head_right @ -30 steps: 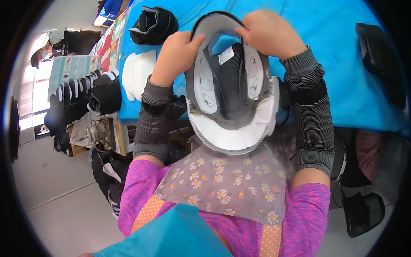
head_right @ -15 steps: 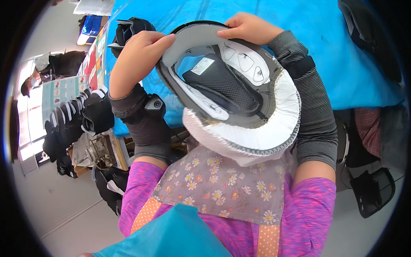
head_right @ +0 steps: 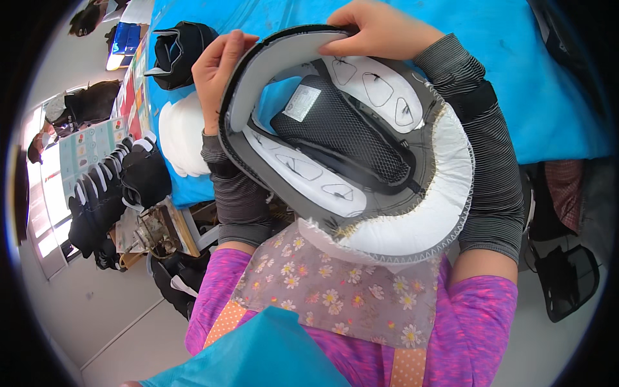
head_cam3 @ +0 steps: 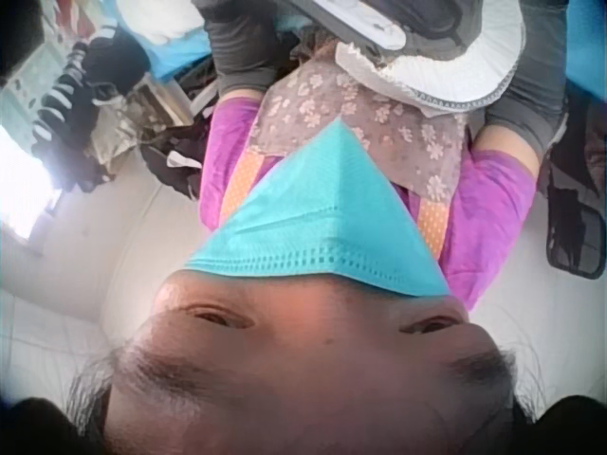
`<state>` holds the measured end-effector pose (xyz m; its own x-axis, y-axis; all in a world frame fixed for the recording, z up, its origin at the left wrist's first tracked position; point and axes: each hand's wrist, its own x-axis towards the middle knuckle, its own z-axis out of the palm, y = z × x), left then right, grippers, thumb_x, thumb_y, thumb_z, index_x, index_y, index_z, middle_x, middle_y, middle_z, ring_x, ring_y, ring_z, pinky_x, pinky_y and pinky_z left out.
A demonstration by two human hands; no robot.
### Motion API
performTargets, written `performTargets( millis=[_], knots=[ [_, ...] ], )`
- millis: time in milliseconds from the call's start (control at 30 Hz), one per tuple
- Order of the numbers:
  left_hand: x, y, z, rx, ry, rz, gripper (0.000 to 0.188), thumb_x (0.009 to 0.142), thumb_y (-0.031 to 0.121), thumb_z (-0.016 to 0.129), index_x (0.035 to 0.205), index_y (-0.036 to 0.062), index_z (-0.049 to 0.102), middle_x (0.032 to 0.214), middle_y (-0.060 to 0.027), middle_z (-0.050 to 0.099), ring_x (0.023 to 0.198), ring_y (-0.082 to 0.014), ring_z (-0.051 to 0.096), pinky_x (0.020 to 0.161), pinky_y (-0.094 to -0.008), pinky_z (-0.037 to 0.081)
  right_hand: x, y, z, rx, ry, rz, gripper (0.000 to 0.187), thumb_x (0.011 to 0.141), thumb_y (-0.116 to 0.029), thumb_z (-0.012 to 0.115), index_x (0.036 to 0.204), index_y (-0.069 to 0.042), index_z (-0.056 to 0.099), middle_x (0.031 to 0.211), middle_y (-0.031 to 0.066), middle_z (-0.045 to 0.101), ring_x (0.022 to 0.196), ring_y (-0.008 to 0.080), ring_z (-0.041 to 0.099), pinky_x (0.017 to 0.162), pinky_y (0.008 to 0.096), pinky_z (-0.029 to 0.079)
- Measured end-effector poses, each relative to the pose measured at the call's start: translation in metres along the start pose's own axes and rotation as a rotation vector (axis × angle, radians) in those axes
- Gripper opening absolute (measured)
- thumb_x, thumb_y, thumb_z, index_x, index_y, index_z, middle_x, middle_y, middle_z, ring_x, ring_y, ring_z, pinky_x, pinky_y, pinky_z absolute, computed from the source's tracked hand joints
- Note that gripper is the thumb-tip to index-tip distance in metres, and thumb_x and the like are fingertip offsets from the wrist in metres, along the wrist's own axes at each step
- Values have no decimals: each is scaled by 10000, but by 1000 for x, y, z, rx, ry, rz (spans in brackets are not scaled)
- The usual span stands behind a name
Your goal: Assembling internal foam and lining components into a hard-shell protective helmet.
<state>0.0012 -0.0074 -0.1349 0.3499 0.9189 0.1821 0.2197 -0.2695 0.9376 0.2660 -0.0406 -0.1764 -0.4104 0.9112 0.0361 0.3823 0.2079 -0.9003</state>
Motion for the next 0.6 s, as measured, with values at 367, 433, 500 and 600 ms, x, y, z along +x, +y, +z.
performTargets(
  millis=[367,433,500,600],
  knots=[
    [-26,-80,-36,-55,-294,-73,520,873,58,731,1356,-7,552,1254,-153,655,1078,-256,660,859,-366,554,1,-5,-7,113,72,-42,336,965,-326,701,970,9,726,740,-18,639,665,35,544,573,230,453],
    [-34,-81,-28,-183,-232,-29,493,887,78,714,1346,-7,555,1241,-150,656,1069,-254,661,856,-365,552,-1,-13,-3,201,67,-26,341,960,-325,703,987,14,729,757,-23,648,668,31,547,577,228,455],
    [-36,-70,-17,-247,-121,-17,468,901,97,697,1336,-7,559,1229,-147,657,1061,-252,661,854,-364,551,-1,-20,7,202,137,-58,421,924,-415,720,922,5,749,707,32,664,596,85,560,555,265,465],
    [-44,-45,-5,-274,55,10,434,923,127,671,1322,-7,564,1210,-143,658,1048,-248,662,849,-363,549,-5,-30,16,203,122,-39,401,923,-382,711,931,18,744,695,49,669,602,97,570,569,288,478]
  ],
)
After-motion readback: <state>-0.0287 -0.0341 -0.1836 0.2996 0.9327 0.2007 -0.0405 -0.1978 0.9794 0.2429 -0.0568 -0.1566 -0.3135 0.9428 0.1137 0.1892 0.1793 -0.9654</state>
